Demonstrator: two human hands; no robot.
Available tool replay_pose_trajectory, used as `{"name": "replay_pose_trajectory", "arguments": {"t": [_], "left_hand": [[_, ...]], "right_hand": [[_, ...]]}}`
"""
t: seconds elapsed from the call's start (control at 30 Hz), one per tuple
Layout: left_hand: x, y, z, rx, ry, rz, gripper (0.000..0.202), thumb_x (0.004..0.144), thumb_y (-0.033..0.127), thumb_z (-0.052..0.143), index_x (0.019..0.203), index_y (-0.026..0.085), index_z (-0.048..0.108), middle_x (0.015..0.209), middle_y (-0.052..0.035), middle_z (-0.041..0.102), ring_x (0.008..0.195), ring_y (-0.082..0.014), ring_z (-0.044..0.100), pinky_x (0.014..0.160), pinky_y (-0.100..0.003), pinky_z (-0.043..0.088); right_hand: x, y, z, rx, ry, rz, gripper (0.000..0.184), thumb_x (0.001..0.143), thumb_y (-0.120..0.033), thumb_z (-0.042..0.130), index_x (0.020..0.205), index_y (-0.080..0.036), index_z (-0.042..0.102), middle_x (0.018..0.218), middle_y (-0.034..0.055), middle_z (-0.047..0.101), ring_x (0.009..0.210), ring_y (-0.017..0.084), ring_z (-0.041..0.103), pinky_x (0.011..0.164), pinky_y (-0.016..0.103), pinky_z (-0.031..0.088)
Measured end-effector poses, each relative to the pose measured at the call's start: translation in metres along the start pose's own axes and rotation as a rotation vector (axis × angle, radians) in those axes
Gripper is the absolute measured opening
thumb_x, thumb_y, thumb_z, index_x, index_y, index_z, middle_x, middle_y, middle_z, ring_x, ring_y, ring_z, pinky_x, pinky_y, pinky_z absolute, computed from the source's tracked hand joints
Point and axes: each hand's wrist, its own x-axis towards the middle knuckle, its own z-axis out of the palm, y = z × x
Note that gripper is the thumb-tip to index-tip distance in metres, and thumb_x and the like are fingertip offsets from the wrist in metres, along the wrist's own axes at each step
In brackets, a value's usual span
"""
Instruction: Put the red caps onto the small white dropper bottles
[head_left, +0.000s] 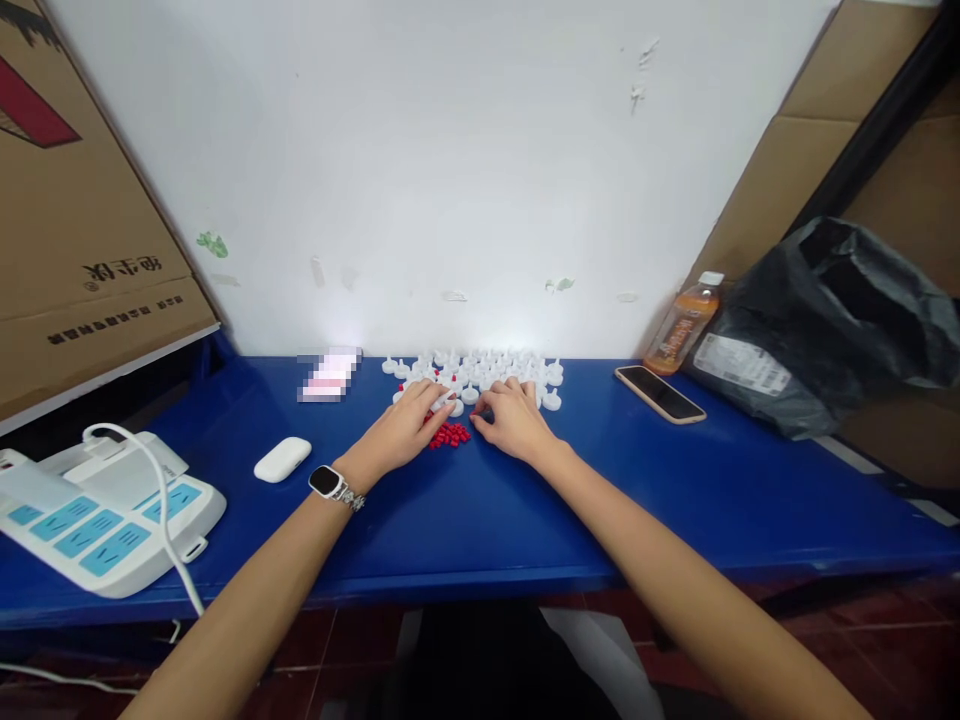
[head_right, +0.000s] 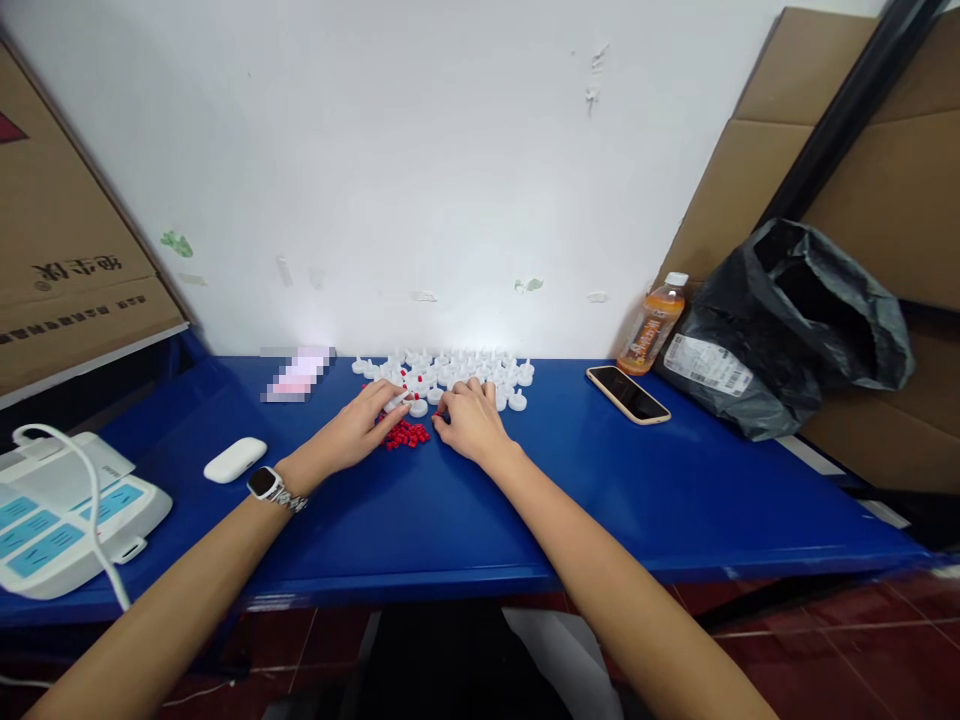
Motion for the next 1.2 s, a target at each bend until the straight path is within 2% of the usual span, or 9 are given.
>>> {"name": "replay_pose_trajectory", "arguments": {"t": [0.1, 0.3, 0.37, 0.43, 0.53, 0.6, 0.77, 0.97, 1.2], "left_hand": [[0.000, 0.000, 0.000, 0.003, -0.007, -0.004, 0.036, 0.104, 0.047, 0.034, 0.114, 0.021, 0.056, 0.109, -0.0090, 0.058, 0.104, -0.0239, 0.059, 0.095, -0.041, 0.048], [0.001, -0.005, 0.002, 0.010, 0.006, 0.010, 0.033, 0.104, 0.047, 0.036, 0.109, 0.022, 0.056, 0.109, -0.0081, 0.059, 0.105, -0.0238, 0.058, 0.098, -0.041, 0.047], [0.001, -0.005, 0.002, 0.012, 0.011, 0.009, 0.033, 0.104, 0.047, 0.036, 0.110, 0.022, 0.056, 0.110, -0.0083, 0.059, 0.106, -0.0240, 0.058, 0.098, -0.041, 0.046], [0.001, -0.005, 0.001, 0.018, 0.012, 0.012, 0.034, 0.104, 0.047, 0.035, 0.112, 0.022, 0.056, 0.110, -0.0088, 0.060, 0.107, -0.0243, 0.057, 0.098, -0.041, 0.047], [0.000, -0.001, 0.000, 0.034, -0.002, 0.012, 0.036, 0.105, 0.047, 0.032, 0.113, 0.021, 0.055, 0.109, -0.0092, 0.060, 0.103, -0.0239, 0.058, 0.094, -0.041, 0.048], [-0.001, 0.004, 0.001, 0.043, -0.019, 0.009, 0.036, 0.105, 0.046, 0.030, 0.112, 0.021, 0.054, 0.108, -0.0089, 0.060, 0.101, -0.0236, 0.059, 0.092, -0.040, 0.049], [-0.003, 0.014, 0.002, 0.026, -0.024, -0.023, 0.036, 0.106, 0.047, 0.029, 0.120, 0.021, 0.049, 0.113, -0.0097, 0.063, 0.102, -0.0243, 0.063, 0.090, -0.040, 0.050], [-0.005, 0.017, 0.000, 0.046, -0.041, -0.024, 0.039, 0.106, 0.048, 0.028, 0.115, 0.019, 0.051, 0.107, -0.0107, 0.063, 0.097, -0.0246, 0.064, 0.087, -0.041, 0.051], [-0.006, 0.018, 0.003, 0.041, -0.027, 0.013, 0.033, 0.105, 0.044, 0.033, 0.115, 0.017, 0.050, 0.105, -0.0116, 0.064, 0.097, -0.0255, 0.065, 0.087, -0.042, 0.052]], "right_hand": [[0.000, -0.003, 0.003, 0.015, 0.009, 0.004, 0.017, 0.092, -0.035, 0.064, 0.090, -0.021, 0.071, 0.097, 0.0093, 0.069, 0.101, 0.028, 0.052, 0.091, 0.045, 0.031], [0.002, -0.005, 0.007, 0.141, 0.038, -0.009, 0.009, 0.091, -0.024, 0.062, 0.087, -0.020, 0.069, 0.097, 0.0080, 0.072, 0.102, 0.026, 0.056, 0.092, 0.043, 0.036], [0.004, -0.004, 0.008, 0.344, 0.076, 0.016, 0.008, 0.091, -0.022, 0.061, 0.090, -0.020, 0.068, 0.095, 0.0064, 0.073, 0.097, 0.023, 0.060, 0.089, 0.040, 0.041], [0.006, -0.002, 0.011, 0.648, 0.111, 0.072, 0.008, 0.090, -0.022, 0.059, 0.092, -0.019, 0.067, 0.089, 0.0049, 0.074, 0.087, 0.019, 0.065, 0.083, 0.035, 0.047], [0.009, -0.003, 0.014, 1.032, 0.148, 0.128, 0.014, 0.087, -0.031, 0.064, 0.091, -0.019, 0.067, 0.082, 0.0040, 0.073, 0.076, 0.018, 0.068, 0.076, 0.032, 0.052], [0.010, -0.006, 0.015, 1.149, 0.167, 0.114, 0.022, 0.084, -0.040, 0.068, 0.090, -0.019, 0.068, 0.080, 0.0036, 0.072, 0.074, 0.018, 0.067, 0.075, 0.032, 0.053], [0.007, -0.019, 0.012, 1.266, 0.186, 0.070, 0.033, 0.083, -0.050, 0.070, 0.096, -0.021, 0.069, 0.076, 0.0010, 0.070, 0.070, 0.016, 0.065, 0.072, 0.031, 0.054], [0.007, -0.022, 0.011, 1.344, 0.194, 0.110, 0.035, 0.074, -0.053, 0.079, 0.078, -0.020, 0.067, 0.070, 0.0012, 0.069, 0.064, 0.015, 0.063, 0.068, 0.031, 0.053], [0.008, -0.025, 0.013, 1.397, 0.216, 0.140, 0.033, 0.074, -0.050, 0.080, 0.079, -0.019, 0.070, 0.069, 0.0009, 0.069, 0.062, 0.014, 0.060, 0.065, 0.029, 0.051]]}}
